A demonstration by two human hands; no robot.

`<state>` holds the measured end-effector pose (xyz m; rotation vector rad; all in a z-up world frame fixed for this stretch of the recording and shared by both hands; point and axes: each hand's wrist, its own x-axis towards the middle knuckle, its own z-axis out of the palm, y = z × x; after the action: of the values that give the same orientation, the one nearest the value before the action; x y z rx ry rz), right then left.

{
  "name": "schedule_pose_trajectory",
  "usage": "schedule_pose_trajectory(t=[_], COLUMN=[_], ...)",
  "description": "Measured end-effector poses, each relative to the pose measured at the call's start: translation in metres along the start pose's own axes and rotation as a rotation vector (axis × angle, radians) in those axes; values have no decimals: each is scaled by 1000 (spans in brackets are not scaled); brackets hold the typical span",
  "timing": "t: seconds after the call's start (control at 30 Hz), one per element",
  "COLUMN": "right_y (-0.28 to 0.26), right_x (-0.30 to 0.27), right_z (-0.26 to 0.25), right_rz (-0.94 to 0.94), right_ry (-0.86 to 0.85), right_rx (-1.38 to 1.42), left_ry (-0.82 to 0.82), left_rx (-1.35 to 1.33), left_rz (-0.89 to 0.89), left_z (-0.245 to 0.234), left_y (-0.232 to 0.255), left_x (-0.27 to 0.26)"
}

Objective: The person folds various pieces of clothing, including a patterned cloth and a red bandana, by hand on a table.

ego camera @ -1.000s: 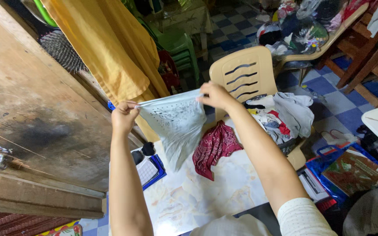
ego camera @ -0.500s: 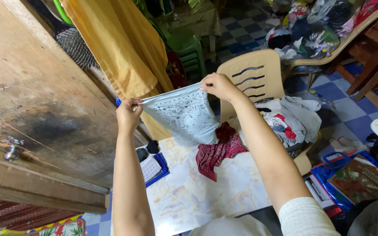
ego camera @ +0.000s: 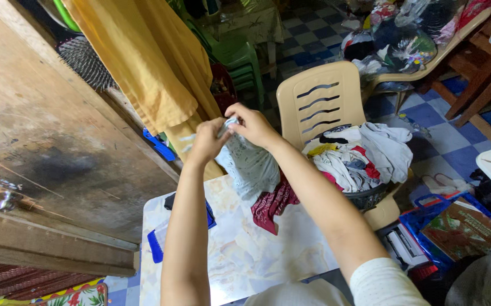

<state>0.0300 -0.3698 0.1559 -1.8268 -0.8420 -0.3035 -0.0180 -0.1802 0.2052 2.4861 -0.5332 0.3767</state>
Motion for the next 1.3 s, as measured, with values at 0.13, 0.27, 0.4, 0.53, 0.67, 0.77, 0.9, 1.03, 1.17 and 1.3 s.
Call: schedule_pose_trajectory(t=[0.13, 0.27, 0.4, 0.53, 0.67, 0.77, 0.9, 1.03, 1.17, 1.3], right_y=[79, 170, 204, 204, 189, 187, 203, 222, 224, 218], right_x=[-53, -141, -181, -179, -172, -160, -156, -169, -175, -175], right_z=[2, 61, 95, 81, 47, 46, 35, 17, -6, -11], right_rz=[39, 623, 643, 520, 507, 466, 279, 422, 318, 605], right_ry=[142, -10, -87, 259, 114, 19, 114, 44, 170, 364], right_rx=[475, 178, 86, 41, -133, -110, 17, 70, -392, -269], left_ry=[32, 111, 283, 759, 1134, 1337, 1156, 1039, 1039, 880], left_rx=[-339, -903, -1031, -572, -174, -263, -435, -503, -596, -578], left_rz=[-191, -31, -179, -283, -288, -515, -549, -541, -618, -498], left_z=[5, -6, -21, -36, -33, -8, 18, 26, 28, 37], left_y=[-30, -79, -127, -174, -227, -257, -268, -274, -279, -281], left_x=[-2, -14, -44, -95, -149, -179, -190, -193, -194, -190])
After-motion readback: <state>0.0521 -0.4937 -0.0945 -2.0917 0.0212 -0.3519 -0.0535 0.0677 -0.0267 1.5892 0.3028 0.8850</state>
